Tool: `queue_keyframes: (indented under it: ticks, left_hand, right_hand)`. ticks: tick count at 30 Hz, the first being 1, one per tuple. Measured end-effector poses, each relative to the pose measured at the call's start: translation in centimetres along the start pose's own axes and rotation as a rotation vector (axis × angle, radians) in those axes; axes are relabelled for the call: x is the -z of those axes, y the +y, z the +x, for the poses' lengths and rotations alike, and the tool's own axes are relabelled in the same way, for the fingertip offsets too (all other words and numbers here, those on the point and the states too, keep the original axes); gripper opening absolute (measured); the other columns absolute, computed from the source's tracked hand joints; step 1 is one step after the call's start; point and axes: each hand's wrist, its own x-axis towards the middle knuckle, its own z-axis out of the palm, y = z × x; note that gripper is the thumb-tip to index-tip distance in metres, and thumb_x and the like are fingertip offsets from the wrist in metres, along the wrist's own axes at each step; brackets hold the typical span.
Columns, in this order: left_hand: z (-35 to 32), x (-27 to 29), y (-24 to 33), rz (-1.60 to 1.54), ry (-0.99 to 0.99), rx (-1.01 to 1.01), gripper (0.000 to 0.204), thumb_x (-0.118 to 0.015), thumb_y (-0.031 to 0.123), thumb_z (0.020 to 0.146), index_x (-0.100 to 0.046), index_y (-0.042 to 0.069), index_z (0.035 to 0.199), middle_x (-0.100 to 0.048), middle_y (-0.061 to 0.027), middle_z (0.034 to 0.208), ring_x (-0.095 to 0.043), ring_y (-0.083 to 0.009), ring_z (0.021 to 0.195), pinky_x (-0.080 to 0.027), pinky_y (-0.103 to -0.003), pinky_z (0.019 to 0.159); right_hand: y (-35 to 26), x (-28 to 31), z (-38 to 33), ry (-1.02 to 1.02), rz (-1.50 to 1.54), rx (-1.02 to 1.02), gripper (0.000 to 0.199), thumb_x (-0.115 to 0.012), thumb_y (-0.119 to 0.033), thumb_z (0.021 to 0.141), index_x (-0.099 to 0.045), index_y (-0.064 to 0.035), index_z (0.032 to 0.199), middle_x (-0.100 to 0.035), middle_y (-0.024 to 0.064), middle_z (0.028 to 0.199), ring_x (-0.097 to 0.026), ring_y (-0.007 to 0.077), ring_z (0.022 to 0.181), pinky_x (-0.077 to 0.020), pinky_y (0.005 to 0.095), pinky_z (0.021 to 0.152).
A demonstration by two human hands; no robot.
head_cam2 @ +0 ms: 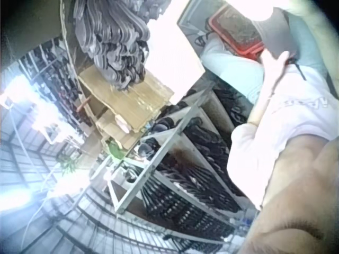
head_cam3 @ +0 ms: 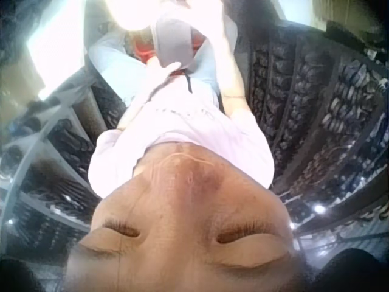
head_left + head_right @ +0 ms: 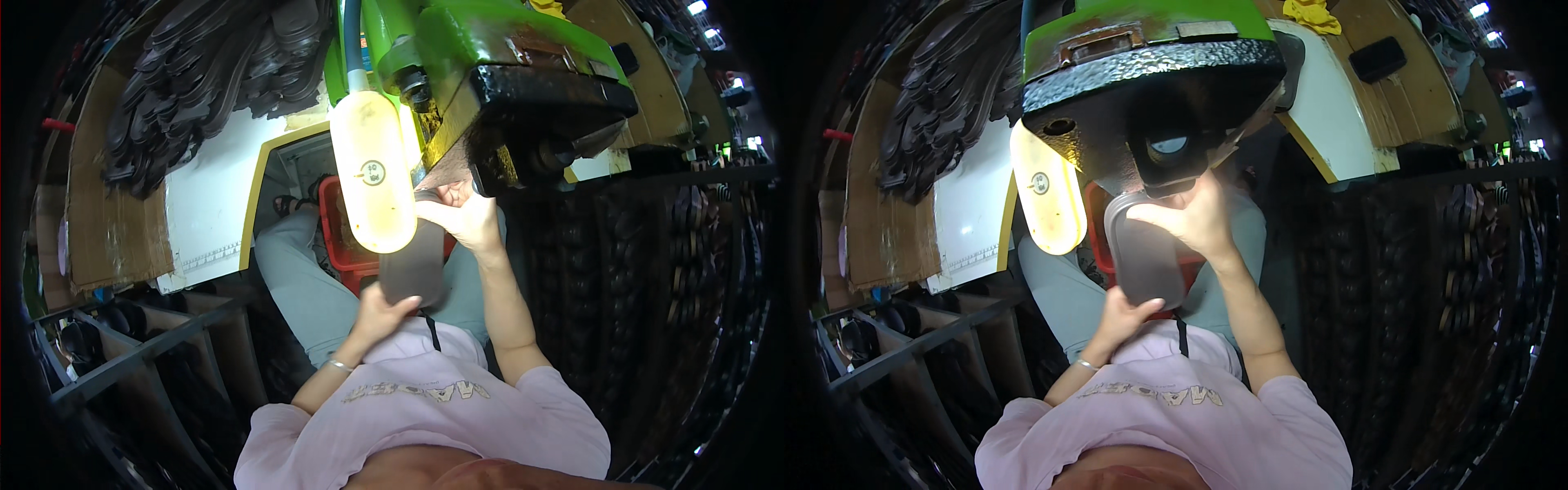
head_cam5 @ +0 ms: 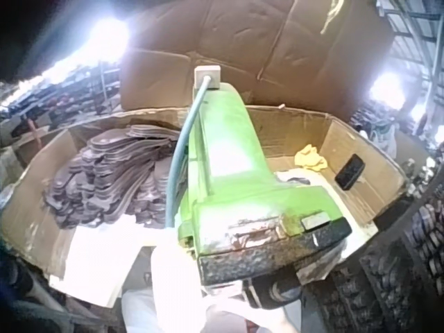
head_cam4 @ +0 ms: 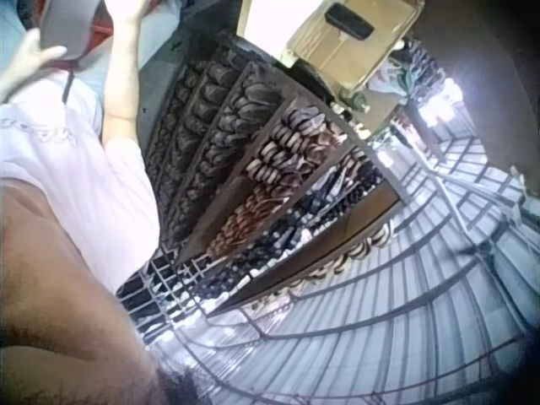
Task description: The person sits at a green grinding machine and repeatedly presses the edges of shoe insoles against the grinding wheel. They handle the insoles one by one, rotating them to grind different edges, and place the finished insoles on a nearby surface.
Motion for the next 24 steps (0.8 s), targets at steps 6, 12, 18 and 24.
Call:
queue_keyframes:
  ticks: [6,12,18,24]
  left_hand:
    - [1.4,-3.2,1.5,0.018,-0.180,-0.075,0.018,-0.072,0.012,0.081,-0.067,-0.002,0.092,-0.068,-0.0079,0.080,-0.063,-0.0100,0.072,-0.052,-0.029,0.066]
    - [7.1,7.1,15.5,0.210,-0.019,-0.180,0.052,-0.076,0.020,0.075,-0.055,0.002,0.119,-0.066,-0.0104,0.102,-0.066,-0.0200,0.090,-0.053,-0.032,0.078]
    - [19.0,18.9,22.0,0.677,0.733,-0.684,0.054,-0.069,0.036,0.082,-0.055,-0.002,0.118,-0.067,-0.0170,0.097,-0.065,-0.0224,0.084,-0.050,-0.033,0.078]
    - [29.7,15.3,26.9,0.881,0.830,-0.467,0.048,-0.068,0.034,0.084,-0.055,-0.005,0.108,-0.063,-0.0138,0.077,-0.062,-0.0163,0.053,-0.053,-0.027,0.045]
  right_hand:
    - [-3.3,0.1,-1.4,-0.029,-0.232,0.034,0.034,-0.077,0.001,0.071,-0.060,0.0051,0.100,-0.063,0.0067,0.087,-0.060,0.0109,0.081,-0.0497,0.0242,0.072]
    - [-7.8,14.1,-4.1,0.738,-0.160,0.045,0.033,-0.058,-0.018,0.091,-0.058,0.0020,0.117,-0.066,0.0089,0.084,-0.050,0.0054,0.044,-0.0354,0.0183,0.033]
    - [-1.7,10.5,5.9,0.648,0.463,0.167,0.066,-0.052,-0.001,0.087,-0.019,-0.0066,0.144,-0.053,0.0211,0.105,-0.065,0.0281,0.067,-0.0579,0.0358,0.056]
    - [1.8,9.1,13.8,0.710,0.617,0.189,0.068,-0.053,-0.008,0.093,-0.007,-0.0066,0.143,-0.044,0.0215,0.114,-0.065,0.0339,0.076,-0.0585,0.0405,0.062]
